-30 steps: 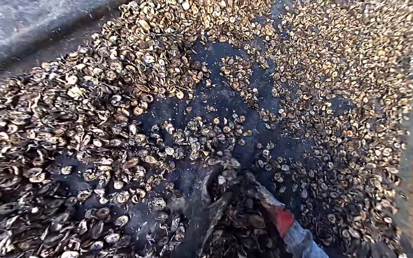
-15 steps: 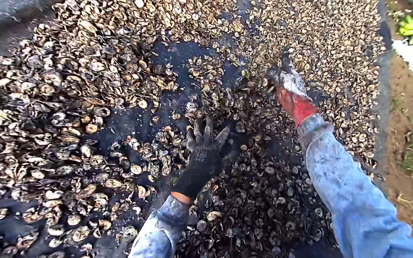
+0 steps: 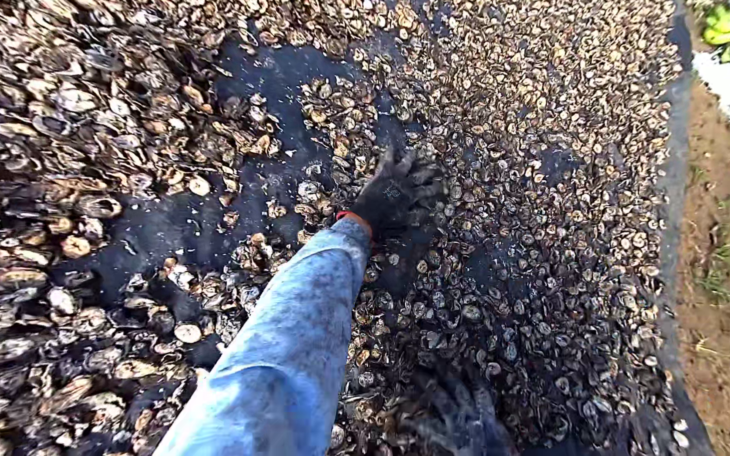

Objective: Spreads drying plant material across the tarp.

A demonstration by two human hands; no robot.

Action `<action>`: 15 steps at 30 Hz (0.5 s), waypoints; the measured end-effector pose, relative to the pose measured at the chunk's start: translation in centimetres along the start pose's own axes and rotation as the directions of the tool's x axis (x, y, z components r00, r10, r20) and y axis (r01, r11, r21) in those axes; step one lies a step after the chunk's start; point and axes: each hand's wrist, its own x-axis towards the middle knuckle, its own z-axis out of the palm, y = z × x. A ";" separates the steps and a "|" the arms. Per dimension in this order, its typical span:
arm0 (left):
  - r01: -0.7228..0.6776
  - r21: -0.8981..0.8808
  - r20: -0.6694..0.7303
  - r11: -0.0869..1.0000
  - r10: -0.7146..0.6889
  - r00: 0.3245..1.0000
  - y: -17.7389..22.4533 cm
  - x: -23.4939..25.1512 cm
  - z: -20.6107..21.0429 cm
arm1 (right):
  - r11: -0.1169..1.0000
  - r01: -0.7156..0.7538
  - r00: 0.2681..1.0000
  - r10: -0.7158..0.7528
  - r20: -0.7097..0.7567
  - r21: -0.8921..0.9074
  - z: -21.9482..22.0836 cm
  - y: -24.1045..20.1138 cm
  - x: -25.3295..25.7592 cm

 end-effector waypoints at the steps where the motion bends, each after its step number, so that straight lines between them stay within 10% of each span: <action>1: 0.113 0.029 -0.057 0.993 -0.111 0.992 -1.4 0.3 -0.3 | 0.989 -0.131 0.991 0.130 -0.012 -0.062 -0.7 1.4 -0.3; 4: 0.437 0.081 -0.094 0.896 -0.429 0.898 -2.9 1.2 -1.5 | 0.872 -0.480 0.865 0.489 0.114 -0.099 -2.4 3.6 -2.1; 7: 0.502 0.033 0.229 0.865 -0.495 0.838 2.3 2.9 -3.7 | 0.843 -0.537 0.824 0.522 0.220 0.015 -4.9 4.2 -0.4; 12: 0.282 -0.081 0.118 0.956 -0.271 0.955 10.6 7.5 -1.5 | 0.424 -0.750 0.583 0.787 0.204 0.508 -9.8 14.1 6.8; 15: 0.081 -0.188 0.163 0.979 -0.050 0.985 10.8 7.6 5.1 | 0.387 -0.577 0.595 0.803 0.045 0.719 -11.8 22.8 10.2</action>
